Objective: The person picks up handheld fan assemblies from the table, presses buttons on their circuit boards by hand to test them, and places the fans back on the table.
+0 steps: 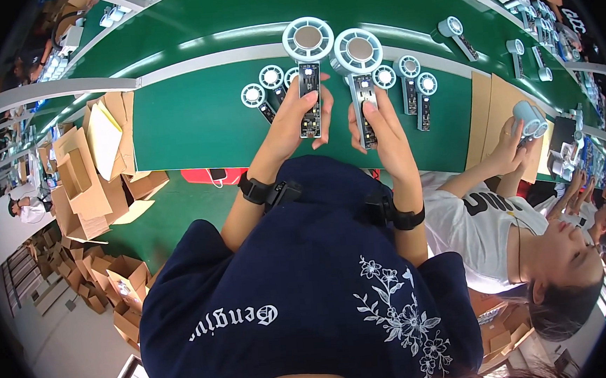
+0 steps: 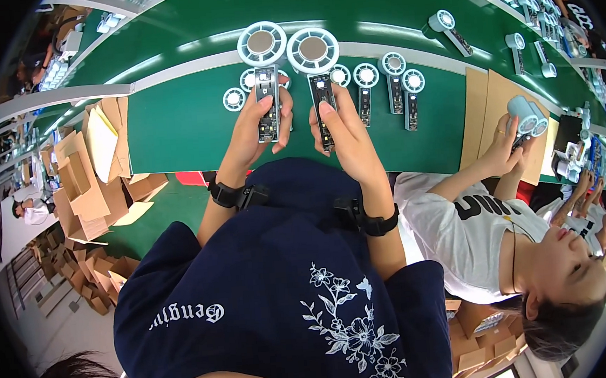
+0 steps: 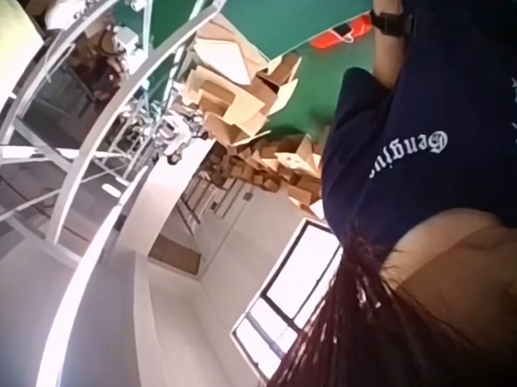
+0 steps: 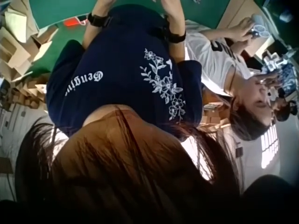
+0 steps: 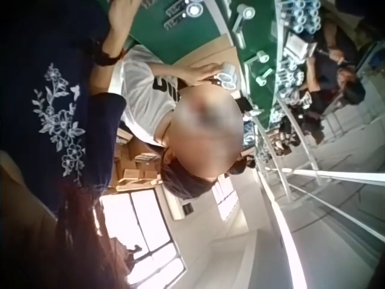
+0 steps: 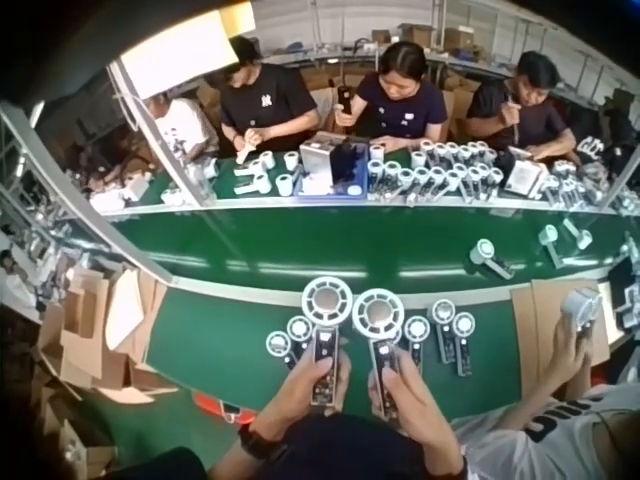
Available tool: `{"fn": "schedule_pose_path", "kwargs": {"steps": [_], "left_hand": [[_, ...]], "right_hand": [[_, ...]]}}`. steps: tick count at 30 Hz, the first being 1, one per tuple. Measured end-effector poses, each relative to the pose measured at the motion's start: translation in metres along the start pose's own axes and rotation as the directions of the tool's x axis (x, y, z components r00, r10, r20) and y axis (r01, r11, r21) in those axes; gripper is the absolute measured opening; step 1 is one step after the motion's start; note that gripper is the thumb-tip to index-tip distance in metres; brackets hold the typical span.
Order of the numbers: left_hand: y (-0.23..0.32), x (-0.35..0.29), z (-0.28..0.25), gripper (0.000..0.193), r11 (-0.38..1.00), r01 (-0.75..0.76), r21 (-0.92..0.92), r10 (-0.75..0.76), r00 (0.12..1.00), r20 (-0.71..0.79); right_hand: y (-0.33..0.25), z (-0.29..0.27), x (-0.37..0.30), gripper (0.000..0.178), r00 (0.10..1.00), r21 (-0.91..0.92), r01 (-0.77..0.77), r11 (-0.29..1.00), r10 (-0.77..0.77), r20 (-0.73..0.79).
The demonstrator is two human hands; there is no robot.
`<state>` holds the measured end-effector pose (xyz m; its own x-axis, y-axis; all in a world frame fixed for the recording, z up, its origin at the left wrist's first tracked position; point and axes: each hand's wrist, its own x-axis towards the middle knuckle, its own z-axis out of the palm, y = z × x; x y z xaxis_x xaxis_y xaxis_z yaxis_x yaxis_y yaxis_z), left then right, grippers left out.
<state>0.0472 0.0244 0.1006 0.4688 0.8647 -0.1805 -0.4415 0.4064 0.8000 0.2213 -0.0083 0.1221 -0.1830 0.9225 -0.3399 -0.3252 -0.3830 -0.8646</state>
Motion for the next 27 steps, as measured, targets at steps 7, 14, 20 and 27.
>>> {"fn": "schedule_pose_path", "kwargs": {"steps": [7, 14, 20, 27], "left_hand": [[-0.0032, 0.0012, 0.0014, 0.037, 1.000, 0.001, 0.015, -0.001, 1.000, -0.004], [-0.0033, 0.0030, 0.0092, 0.043, 0.995, 0.000, 0.104, 0.008, 0.997, -0.079], [-0.0025, 0.0035, 0.0077, 0.040, 0.994, 0.019, 0.109, -0.010, 0.997, -0.081], [-0.0042, 0.0017, 0.0033, 0.036, 0.992, 0.033, 0.121, -0.024, 0.997, -0.070]], "right_hand": [[0.0008, -0.0036, 0.0019, 0.034, 1.000, 0.004, 0.018, 1.000, -0.018, 0.017], [0.0025, -0.0048, 0.0039, 0.028, 1.000, -0.008, 0.008, 1.000, -0.008, -0.003], [0.0017, -0.0044, 0.0047, 0.027, 1.000, -0.024, -0.003, 1.000, 0.002, -0.029], [0.0030, -0.0036, 0.0039, 0.027, 0.999, -0.038, -0.016, 0.999, 0.014, -0.040]]}}
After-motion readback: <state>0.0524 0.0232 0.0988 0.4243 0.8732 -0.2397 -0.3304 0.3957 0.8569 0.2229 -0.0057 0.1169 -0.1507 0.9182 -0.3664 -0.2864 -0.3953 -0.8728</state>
